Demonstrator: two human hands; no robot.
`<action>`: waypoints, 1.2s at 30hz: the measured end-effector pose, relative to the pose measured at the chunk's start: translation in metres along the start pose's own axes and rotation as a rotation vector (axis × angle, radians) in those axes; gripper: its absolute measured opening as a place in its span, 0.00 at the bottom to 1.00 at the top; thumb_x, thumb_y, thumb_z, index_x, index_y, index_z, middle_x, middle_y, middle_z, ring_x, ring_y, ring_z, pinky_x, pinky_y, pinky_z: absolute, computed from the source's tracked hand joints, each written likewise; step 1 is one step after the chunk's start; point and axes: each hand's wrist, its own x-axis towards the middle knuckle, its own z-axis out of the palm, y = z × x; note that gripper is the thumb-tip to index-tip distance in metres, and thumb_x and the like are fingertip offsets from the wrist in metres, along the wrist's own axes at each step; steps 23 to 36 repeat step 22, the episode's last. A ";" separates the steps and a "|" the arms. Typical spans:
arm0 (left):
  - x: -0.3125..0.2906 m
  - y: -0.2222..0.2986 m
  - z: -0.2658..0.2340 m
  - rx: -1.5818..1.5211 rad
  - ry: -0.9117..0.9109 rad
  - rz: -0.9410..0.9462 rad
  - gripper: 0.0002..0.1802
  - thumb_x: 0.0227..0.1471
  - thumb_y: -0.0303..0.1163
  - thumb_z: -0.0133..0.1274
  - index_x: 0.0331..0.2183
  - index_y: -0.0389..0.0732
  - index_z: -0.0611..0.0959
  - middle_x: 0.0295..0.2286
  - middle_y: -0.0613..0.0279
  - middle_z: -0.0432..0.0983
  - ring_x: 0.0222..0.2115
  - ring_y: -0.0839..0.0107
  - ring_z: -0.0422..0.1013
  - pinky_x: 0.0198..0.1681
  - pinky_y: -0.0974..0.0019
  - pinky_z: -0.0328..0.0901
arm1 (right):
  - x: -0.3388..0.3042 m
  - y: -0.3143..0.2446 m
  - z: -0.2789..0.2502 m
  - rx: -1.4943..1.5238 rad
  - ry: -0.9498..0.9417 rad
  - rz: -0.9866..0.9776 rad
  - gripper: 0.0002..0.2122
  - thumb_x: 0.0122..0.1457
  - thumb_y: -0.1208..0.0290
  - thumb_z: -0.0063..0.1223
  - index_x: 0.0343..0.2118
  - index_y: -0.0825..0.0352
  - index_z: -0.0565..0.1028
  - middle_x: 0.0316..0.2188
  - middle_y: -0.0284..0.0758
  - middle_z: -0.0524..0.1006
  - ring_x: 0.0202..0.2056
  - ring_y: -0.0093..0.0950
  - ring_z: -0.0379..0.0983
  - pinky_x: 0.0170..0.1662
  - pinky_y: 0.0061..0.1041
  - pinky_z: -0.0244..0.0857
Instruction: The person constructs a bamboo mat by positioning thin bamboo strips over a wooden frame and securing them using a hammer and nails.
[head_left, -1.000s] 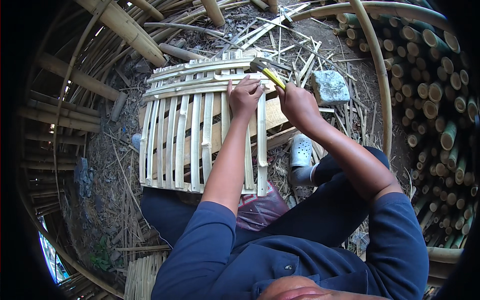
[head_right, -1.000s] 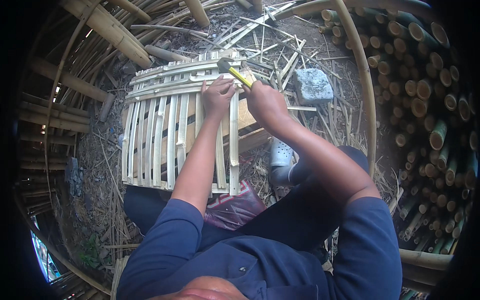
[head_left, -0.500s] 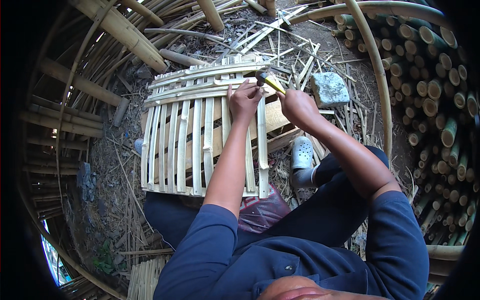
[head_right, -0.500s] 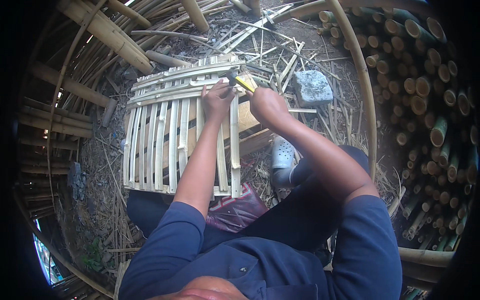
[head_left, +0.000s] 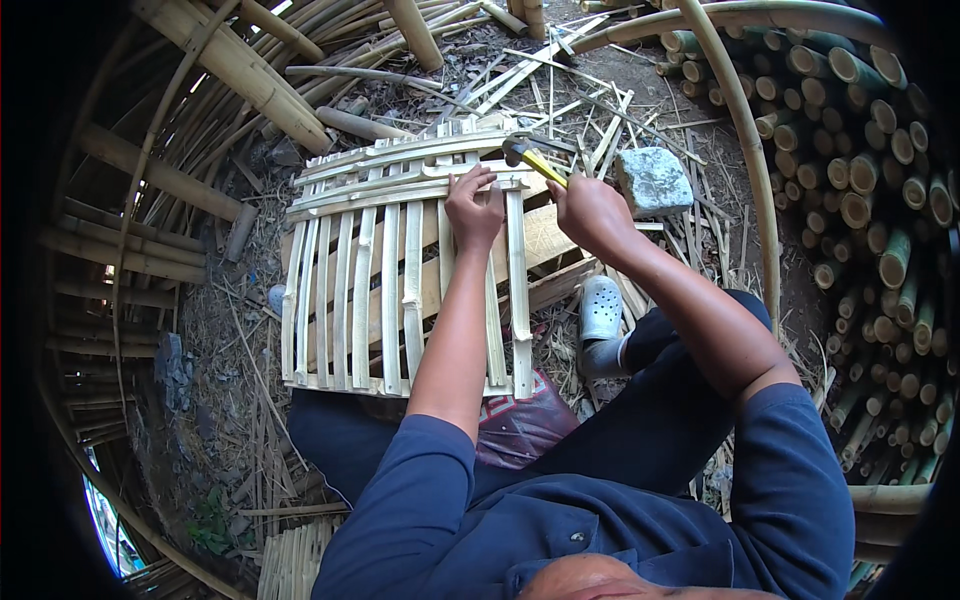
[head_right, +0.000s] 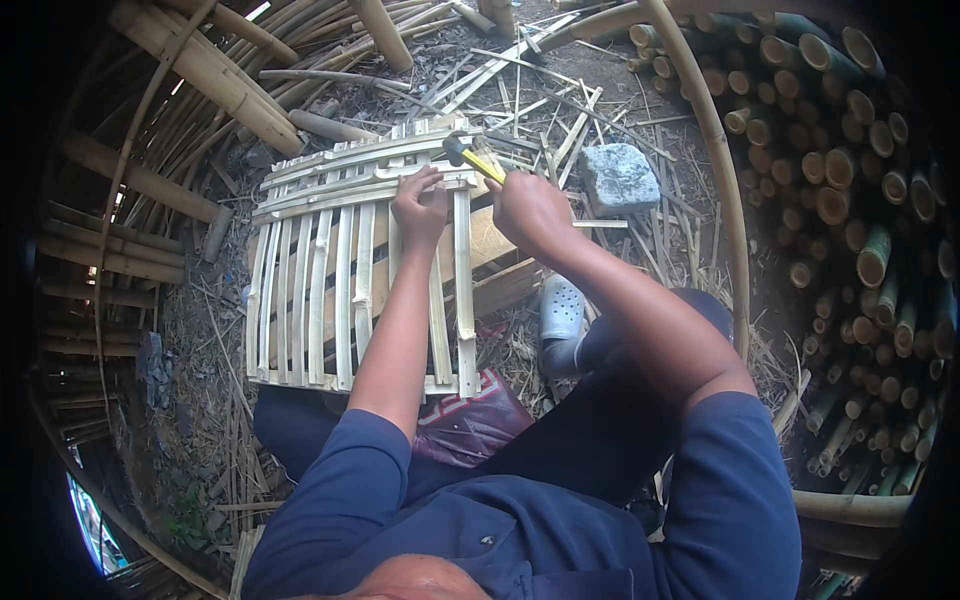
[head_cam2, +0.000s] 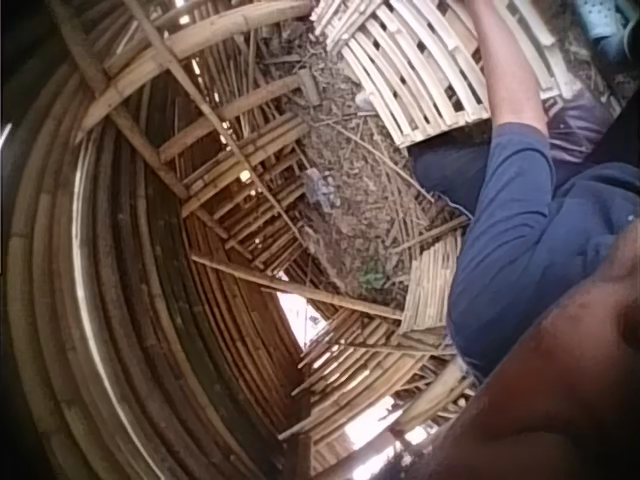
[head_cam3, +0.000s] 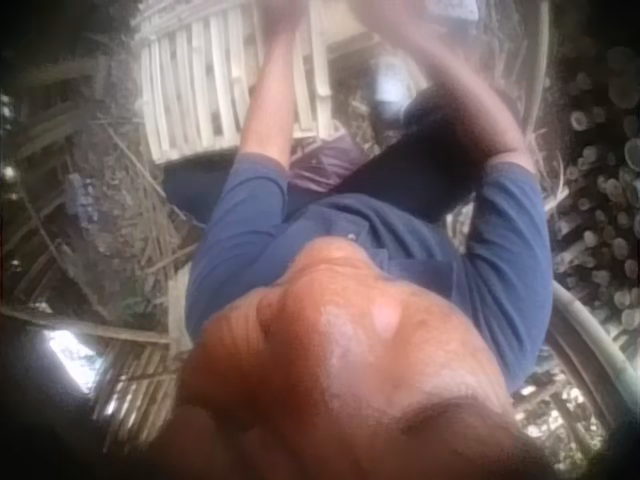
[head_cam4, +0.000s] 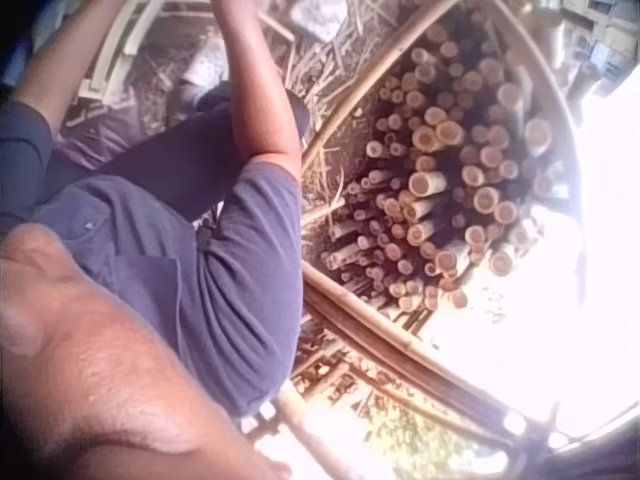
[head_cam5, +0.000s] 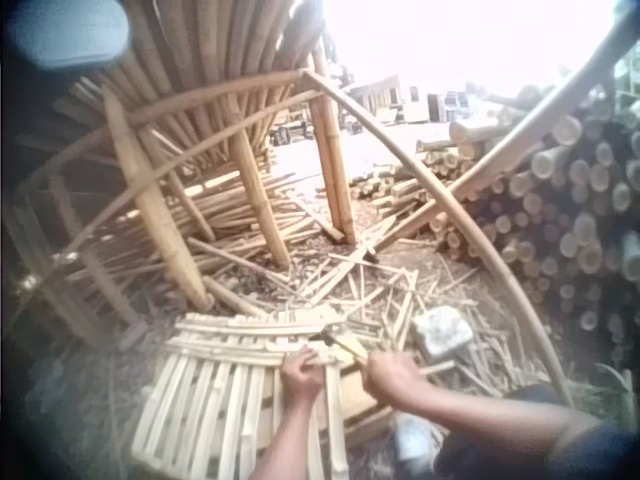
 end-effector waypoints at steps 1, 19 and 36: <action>-0.001 0.000 -0.002 -0.067 0.131 -0.007 0.09 0.49 0.27 0.54 0.30 0.36 0.87 0.37 0.52 0.84 0.47 0.56 0.78 0.64 0.52 0.58 | -0.002 -0.003 0.003 -0.002 -0.003 -0.004 0.21 0.68 0.58 0.45 0.29 0.75 0.77 0.23 0.55 0.78 0.27 0.54 0.77 0.34 0.51 0.70; -0.032 0.162 -0.128 -0.706 0.011 -0.388 0.13 0.49 0.20 0.41 0.28 0.36 0.82 0.29 0.58 0.80 0.24 0.78 0.68 0.33 0.73 0.63 | -0.046 -0.020 0.089 -0.129 -0.009 -0.506 0.08 0.56 0.71 0.54 0.34 0.71 0.75 0.31 0.47 0.76 0.34 0.43 0.77 0.36 0.40 0.72; -0.052 0.182 -0.136 -0.640 -0.607 -0.528 0.12 0.48 0.21 0.42 0.26 0.35 0.82 0.31 0.57 0.79 0.32 0.70 0.76 0.33 0.69 0.67 | -0.052 -0.013 0.081 -0.139 -0.075 -0.566 0.09 0.53 0.72 0.56 0.36 0.69 0.78 0.34 0.44 0.76 0.40 0.43 0.76 0.40 0.40 0.71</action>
